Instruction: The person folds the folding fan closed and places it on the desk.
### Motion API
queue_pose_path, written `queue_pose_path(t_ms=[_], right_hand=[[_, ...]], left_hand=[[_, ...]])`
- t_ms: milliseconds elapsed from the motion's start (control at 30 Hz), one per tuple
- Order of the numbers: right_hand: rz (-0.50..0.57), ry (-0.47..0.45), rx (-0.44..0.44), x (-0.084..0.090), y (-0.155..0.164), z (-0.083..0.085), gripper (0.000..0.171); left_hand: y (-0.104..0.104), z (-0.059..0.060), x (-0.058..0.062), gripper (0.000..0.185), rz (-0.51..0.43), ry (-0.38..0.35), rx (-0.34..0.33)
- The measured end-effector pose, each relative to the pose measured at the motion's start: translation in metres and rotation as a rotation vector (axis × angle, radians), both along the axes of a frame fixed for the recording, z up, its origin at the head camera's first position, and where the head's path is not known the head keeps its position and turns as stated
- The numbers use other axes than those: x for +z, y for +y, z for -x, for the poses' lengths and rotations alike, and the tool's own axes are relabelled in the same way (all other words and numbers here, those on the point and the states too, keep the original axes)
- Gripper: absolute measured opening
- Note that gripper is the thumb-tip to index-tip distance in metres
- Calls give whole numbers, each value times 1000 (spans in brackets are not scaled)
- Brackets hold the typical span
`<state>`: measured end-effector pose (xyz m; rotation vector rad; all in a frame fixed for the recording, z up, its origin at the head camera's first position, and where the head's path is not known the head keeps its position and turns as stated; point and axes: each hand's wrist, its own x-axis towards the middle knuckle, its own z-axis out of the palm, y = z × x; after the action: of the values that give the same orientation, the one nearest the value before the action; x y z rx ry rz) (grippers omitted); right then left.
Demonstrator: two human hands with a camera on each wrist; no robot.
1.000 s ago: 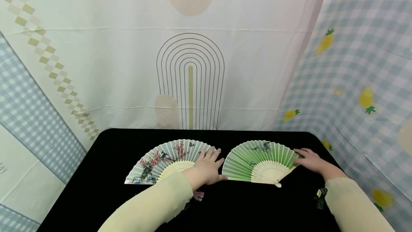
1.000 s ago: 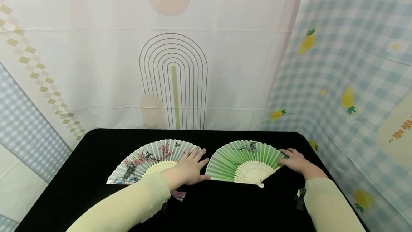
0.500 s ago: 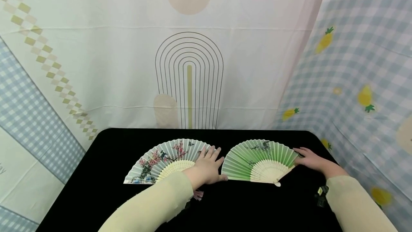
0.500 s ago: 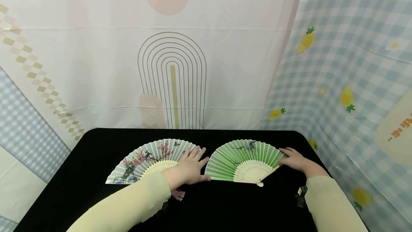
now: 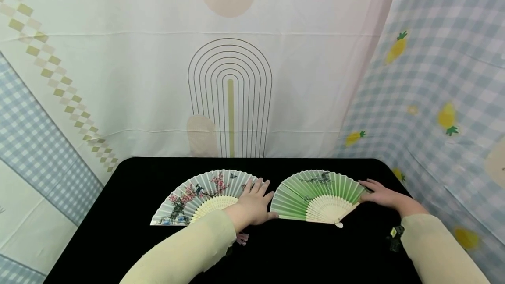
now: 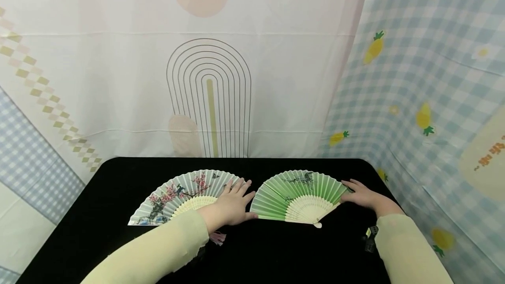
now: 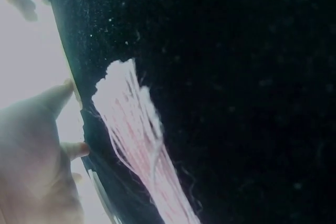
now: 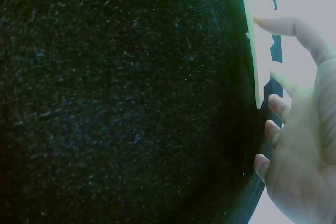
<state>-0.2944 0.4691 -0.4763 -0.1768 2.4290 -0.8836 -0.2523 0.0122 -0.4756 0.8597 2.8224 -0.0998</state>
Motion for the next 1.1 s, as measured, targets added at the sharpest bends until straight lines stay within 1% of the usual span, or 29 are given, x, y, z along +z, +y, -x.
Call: queue_pose_path(t_ms=[100, 200, 300, 367, 567, 700, 767, 833, 1100], right_hand=[[-6, 1, 8, -4, 5, 3, 90], [9, -5, 42, -4, 8, 4, 89], [21, -1, 60, 0, 6, 2, 86], [19, 5, 54, 2, 4, 1, 87], [17, 45, 46, 4, 0, -1, 85], [47, 64, 30, 6, 0, -3, 86], [65, 66, 18, 7, -1, -4, 86], [71, 78, 12, 7, -2, -5, 85], [55, 149, -3, -1, -1, -8, 86]], left_hand=[[0, 0, 0, 78, 1, -2, 6], [0, 0, 2, 78, -24, -30, 14], [-1, 0, 4, 78, -77, -79, 29], [-1, 0, 6, 78, -119, -107, 45], [1, 0, 8, 76, -206, -134, 92], [1, 3, 5, 76, -289, -171, 108], [1, 4, 3, 77, -326, -177, 110], [0, 4, 2, 77, -345, -175, 107], [0, -2, 2, 72, -380, -119, 110]])
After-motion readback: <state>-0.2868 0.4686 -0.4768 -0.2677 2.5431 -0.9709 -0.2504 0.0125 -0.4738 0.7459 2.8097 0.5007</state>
